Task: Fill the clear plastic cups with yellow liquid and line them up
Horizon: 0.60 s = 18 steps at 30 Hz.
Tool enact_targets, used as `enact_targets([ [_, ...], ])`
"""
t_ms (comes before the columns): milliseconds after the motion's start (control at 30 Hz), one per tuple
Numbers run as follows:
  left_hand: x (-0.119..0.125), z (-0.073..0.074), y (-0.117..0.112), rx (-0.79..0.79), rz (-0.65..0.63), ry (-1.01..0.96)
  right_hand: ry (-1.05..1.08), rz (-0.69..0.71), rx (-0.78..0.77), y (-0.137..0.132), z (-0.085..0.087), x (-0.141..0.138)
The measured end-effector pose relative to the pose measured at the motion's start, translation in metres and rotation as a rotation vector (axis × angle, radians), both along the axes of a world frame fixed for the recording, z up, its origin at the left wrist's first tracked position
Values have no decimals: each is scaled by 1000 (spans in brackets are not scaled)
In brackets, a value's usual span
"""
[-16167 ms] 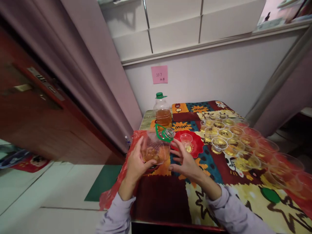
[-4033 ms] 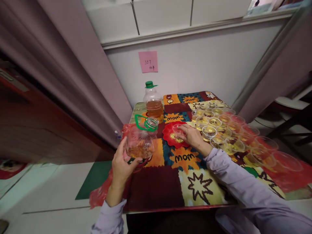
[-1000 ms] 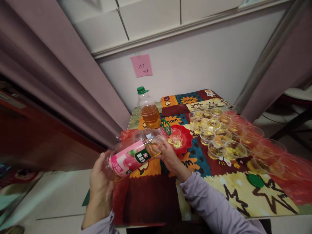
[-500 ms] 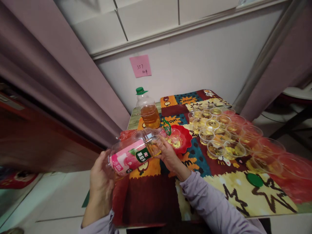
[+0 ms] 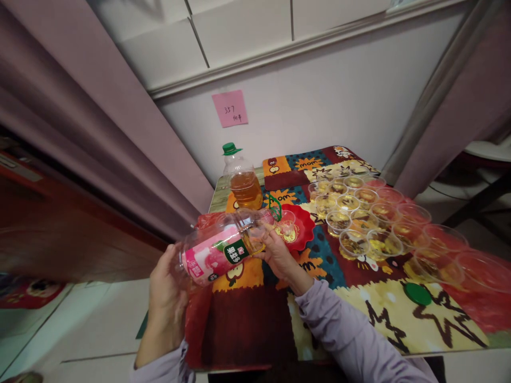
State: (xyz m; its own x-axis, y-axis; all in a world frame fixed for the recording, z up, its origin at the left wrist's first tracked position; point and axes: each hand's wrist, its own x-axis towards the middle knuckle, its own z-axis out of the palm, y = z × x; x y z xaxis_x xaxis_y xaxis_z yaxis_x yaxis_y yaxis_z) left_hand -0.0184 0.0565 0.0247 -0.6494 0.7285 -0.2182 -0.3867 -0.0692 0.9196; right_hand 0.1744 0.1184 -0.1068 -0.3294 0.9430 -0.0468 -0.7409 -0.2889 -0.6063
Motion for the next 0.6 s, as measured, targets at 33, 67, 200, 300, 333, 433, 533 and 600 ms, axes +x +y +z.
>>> enact_targets([
  [33, 1, 1, 0, 0, 1, 7, -2, -5, -3, 0, 0, 0],
  [67, 2, 1, 0, -1, 7, 17, -3, -9, -8, 0, 0, 0],
  [200, 5, 3, 2, 0, 28, 26, -8, -6, -8, 1, 0, 1],
  [300, 5, 5, 2, 6, 32, 18, -4, 3, -15, 2, 1, 2],
  [333, 5, 5, 2, 3, 24, 18, 0, 3, -20, 2, 1, 2],
  [433, 4, 5, 2, -17, 6, 25, 4, -5, -31, 2, 1, 2],
  [533, 4, 5, 3, -23, 18, 36, -6, -5, -38, 2, 1, 3],
  [600, 4, 5, 4, -21, 20, 38, -8, 3, -35, 3, 1, 3],
])
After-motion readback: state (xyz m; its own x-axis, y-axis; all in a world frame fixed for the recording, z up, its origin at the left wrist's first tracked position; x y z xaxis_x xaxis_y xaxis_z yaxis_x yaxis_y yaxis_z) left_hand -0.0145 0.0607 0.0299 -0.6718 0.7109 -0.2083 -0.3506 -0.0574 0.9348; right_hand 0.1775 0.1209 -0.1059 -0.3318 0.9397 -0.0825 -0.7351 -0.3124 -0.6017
